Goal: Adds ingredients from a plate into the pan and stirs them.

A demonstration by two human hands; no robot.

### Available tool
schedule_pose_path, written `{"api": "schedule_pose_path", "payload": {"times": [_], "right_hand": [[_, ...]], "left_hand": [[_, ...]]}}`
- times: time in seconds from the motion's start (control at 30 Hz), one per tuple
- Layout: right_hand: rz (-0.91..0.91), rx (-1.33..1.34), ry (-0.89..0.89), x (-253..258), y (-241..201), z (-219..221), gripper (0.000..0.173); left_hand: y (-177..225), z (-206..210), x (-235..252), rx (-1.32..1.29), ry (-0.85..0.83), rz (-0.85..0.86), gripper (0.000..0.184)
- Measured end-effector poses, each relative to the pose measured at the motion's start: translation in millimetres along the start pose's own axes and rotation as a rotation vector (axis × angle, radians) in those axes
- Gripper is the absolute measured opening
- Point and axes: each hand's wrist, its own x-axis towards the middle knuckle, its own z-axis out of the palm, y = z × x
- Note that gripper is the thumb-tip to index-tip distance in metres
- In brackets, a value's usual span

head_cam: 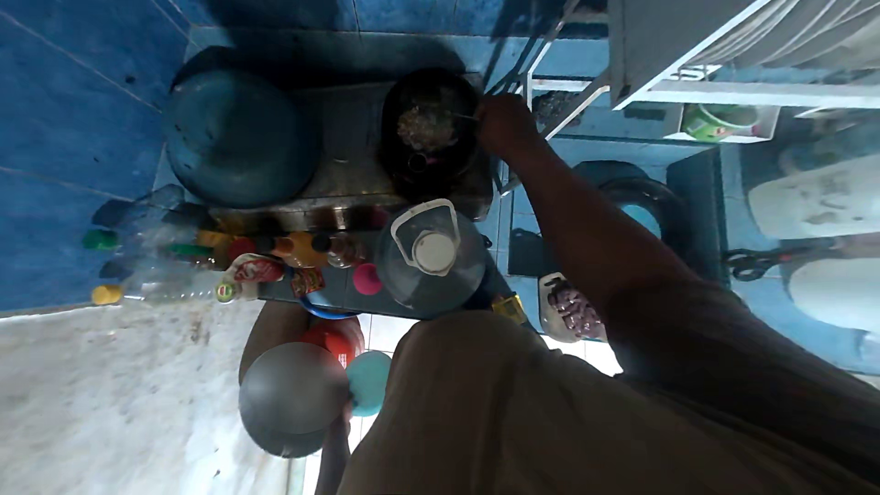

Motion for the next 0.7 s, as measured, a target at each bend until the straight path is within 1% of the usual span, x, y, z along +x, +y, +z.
{"api": "schedule_pose_path", "payload": {"times": [0.07,0.13,0.23,0.37,0.43,0.47,0.6,0.63,0.7], "right_hand": [[0.003,0.107,0.037,-10,8,8,0.027],[-0.007,0.155,0.067,-14,14,17,0.028],[0.025,0.135,0.047,-15,22,32,0.028],[0.171,-0.019,0.011,-10,14,22,0.039],[0.196,-0.098,-0.041,-13,1,19,0.041],[0.176,-0.111,-0.062,-14,-6,18,0.042],[0.001,-0.09,-0.082,-11,-23,16,0.043],[-0.034,-0.084,-0.071,-10,-25,14,0.045],[-0.12,-0.085,-0.084,-8,-21,12,0.042]], "left_hand": [[4,-3,-2,-0.2,-0.007,-0.009,0.033],[5,-5,-1,-0.308,-0.036,-0.026,0.032],[7,-12,-1,-0.257,-0.073,-0.057,0.032],[10,-15,1,-0.187,-0.078,-0.08,0.033],[14,-16,-3,-0.173,-0.064,-0.096,0.033],[14,-16,-1,-0.167,-0.058,-0.107,0.033],[-3,-10,12,-0.154,-0.067,-0.12,0.033],[-11,-6,19,-0.158,-0.064,-0.107,0.033],[-16,-3,21,-0.147,-0.058,-0.085,0.032]]}}
